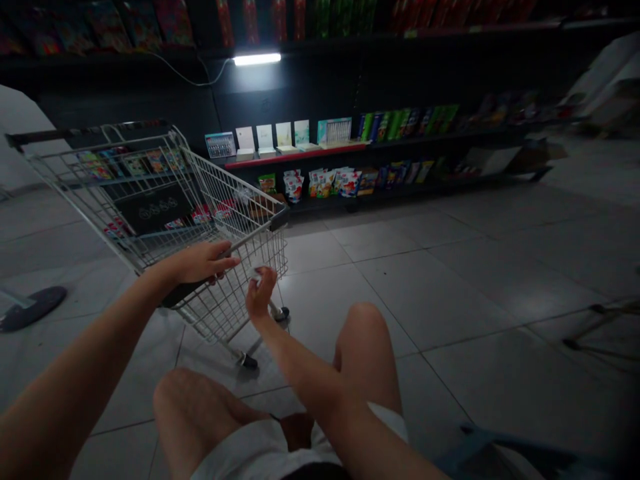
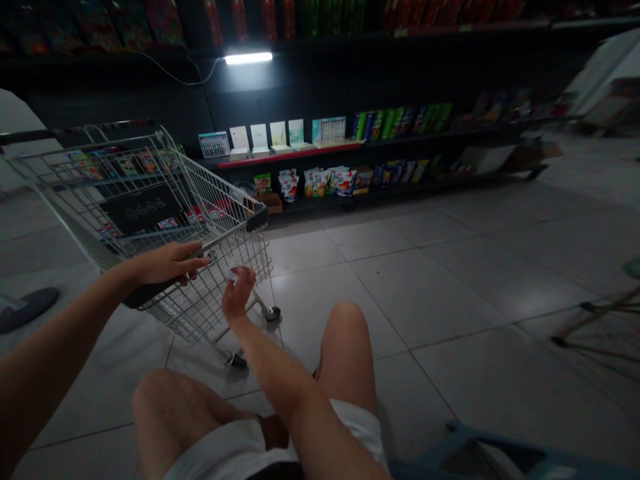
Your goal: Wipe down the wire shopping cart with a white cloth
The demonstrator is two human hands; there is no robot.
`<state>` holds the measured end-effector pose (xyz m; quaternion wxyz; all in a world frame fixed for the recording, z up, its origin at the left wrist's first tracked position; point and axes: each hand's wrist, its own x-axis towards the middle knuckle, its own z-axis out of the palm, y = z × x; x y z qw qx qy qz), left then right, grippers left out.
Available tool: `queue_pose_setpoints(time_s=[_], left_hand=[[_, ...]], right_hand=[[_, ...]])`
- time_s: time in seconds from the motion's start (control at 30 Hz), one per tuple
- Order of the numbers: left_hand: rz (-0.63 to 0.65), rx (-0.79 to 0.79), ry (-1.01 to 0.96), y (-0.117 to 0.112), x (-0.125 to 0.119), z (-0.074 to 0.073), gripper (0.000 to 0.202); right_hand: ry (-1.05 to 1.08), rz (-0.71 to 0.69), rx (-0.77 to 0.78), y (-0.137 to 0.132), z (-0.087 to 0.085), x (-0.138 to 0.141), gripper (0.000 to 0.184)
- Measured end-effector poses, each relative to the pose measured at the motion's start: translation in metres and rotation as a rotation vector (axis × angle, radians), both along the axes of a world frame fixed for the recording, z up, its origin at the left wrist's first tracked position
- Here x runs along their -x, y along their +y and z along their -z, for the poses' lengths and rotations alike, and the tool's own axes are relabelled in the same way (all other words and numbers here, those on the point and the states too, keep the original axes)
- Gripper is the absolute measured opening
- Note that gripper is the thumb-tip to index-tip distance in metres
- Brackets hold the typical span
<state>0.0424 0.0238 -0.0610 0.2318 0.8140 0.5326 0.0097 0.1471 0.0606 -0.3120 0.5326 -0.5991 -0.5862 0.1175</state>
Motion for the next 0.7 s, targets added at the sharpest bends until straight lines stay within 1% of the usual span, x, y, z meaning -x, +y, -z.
queue_pose_setpoints(time_s=[0.03, 0.07, 0.13, 0.17, 0.2, 0.23, 0.3, 0.33, 0.37, 0.4, 0.47, 0.53, 0.6, 0.7], left_hand=[[0.007, -0.008, 0.005, -0.001, 0.0, 0.0, 0.043], [0.012, -0.016, 0.009, -0.002, 0.001, -0.001, 0.043], [0.01, -0.021, 0.008, -0.005, 0.003, -0.002, 0.043], [0.007, -0.017, 0.005, -0.006, 0.004, -0.002, 0.043], [0.004, -0.01, 0.001, -0.007, 0.004, -0.003, 0.043], [0.001, 0.0, -0.004, -0.008, 0.005, -0.003, 0.043], [0.0, 0.013, -0.011, -0.008, 0.005, -0.002, 0.044], [0.004, 0.014, -0.011, -0.007, 0.005, -0.002, 0.044], [0.011, 0.01, -0.008, -0.006, 0.005, -0.001, 0.044], [0.018, 0.003, -0.002, -0.005, 0.005, 0.0, 0.044], [0.032, -0.015, 0.018, -0.003, 0.005, 0.0, 0.043], [0.036, -0.02, 0.029, -0.002, 0.005, 0.0, 0.044], [0.026, -0.003, 0.032, -0.002, 0.004, 0.0, 0.045], [0.011, 0.007, 0.042, -0.005, 0.001, -0.003, 0.046]], right_hand=[[-0.095, -0.099, -0.005, -0.011, 0.01, 0.003, 0.033], [-0.194, -0.227, -0.015, -0.019, 0.019, 0.0, 0.03], [-0.369, -0.499, -0.035, -0.02, 0.03, -0.024, 0.028], [-0.419, -0.582, -0.035, -0.014, 0.032, -0.042, 0.029], [-0.422, -0.584, -0.018, -0.003, 0.031, -0.061, 0.03], [-0.384, -0.511, 0.014, 0.01, 0.028, -0.079, 0.032], [-0.249, -0.245, 0.092, 0.04, 0.017, -0.107, 0.035], [-0.186, -0.12, 0.132, 0.054, 0.011, -0.115, 0.037], [-0.143, -0.032, 0.167, 0.065, 0.006, -0.118, 0.04], [-0.117, 0.02, 0.194, 0.074, 0.003, -0.116, 0.042], [-0.085, 0.08, 0.237, 0.079, 0.003, -0.099, 0.046], [-0.052, 0.135, 0.26, 0.067, 0.012, -0.068, 0.05], [-0.025, 0.167, 0.256, 0.039, 0.026, -0.029, 0.051], [0.011, 0.138, 0.194, -0.021, 0.05, 0.025, 0.046]])
